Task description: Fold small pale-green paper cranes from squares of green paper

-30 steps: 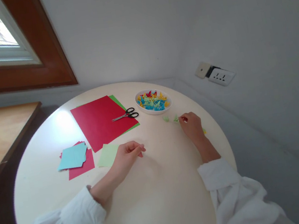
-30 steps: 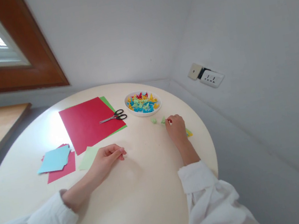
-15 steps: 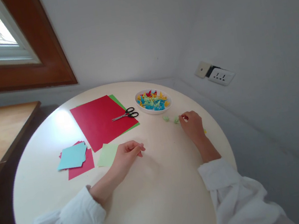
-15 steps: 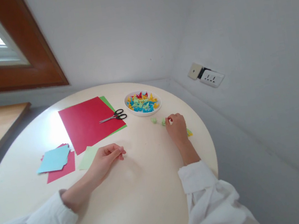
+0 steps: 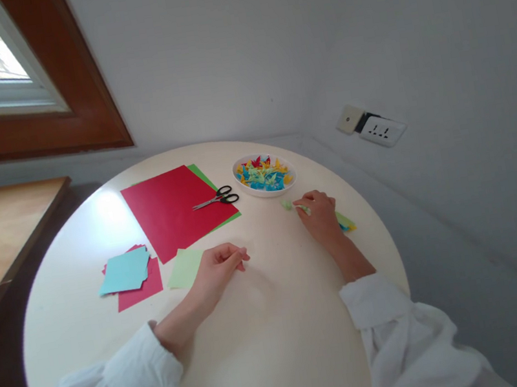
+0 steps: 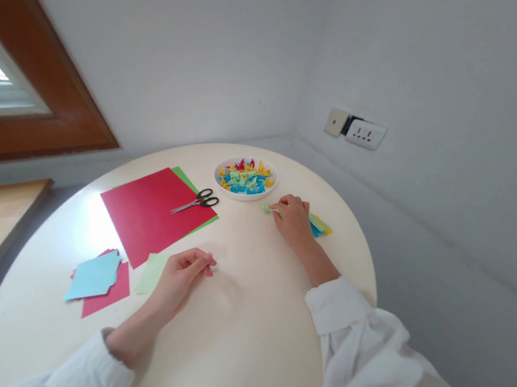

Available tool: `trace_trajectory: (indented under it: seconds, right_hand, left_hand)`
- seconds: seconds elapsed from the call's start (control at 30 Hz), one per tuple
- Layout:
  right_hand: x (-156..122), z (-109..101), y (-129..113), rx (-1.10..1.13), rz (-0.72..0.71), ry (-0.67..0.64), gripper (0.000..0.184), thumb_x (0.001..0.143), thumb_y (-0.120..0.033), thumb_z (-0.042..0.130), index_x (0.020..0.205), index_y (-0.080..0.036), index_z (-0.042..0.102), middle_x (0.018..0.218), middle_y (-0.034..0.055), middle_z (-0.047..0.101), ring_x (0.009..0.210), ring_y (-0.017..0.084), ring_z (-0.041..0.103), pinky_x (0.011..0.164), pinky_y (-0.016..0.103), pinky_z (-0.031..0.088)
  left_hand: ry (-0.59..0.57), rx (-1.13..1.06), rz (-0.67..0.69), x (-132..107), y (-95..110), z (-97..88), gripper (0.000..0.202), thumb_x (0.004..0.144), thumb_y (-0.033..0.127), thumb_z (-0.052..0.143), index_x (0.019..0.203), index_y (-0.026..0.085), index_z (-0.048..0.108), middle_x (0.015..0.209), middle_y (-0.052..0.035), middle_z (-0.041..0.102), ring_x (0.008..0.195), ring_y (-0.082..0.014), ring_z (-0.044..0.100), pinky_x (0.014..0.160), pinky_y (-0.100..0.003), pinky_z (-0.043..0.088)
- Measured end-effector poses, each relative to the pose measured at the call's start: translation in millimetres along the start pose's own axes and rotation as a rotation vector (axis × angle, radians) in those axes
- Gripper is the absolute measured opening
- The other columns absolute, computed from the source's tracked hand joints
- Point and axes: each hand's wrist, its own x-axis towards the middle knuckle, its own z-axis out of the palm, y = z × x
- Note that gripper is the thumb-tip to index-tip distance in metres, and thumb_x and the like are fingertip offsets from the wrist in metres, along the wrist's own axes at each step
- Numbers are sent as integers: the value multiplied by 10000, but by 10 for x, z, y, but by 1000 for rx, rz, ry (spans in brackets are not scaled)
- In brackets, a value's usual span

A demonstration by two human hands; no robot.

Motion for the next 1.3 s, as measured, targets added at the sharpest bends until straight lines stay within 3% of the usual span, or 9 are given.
trace_trajectory:
  seconds: [0.53, 1.3]
  right_hand:
    - [-23, -14, -42, 3, -4, -6, 102, 745, -196, 572, 722, -202, 672, 879, 62, 617, 853, 221, 521, 779, 380, 316]
    - [-23, -26, -56, -36, 53, -5, 139, 766, -225, 555, 678, -177, 652, 869, 74, 640, 853, 224, 540, 777, 374, 312]
  left_hand:
    - [-4, 1, -4, 10, 4, -3, 270, 652, 416, 636, 570, 160, 603, 515, 1, 561, 603, -137, 545, 603, -247, 375]
    - [6, 24, 9, 16, 5, -8, 285, 655, 435, 621, 564, 166, 590, 521, -5, 562, 593, -141, 536, 601, -253, 375]
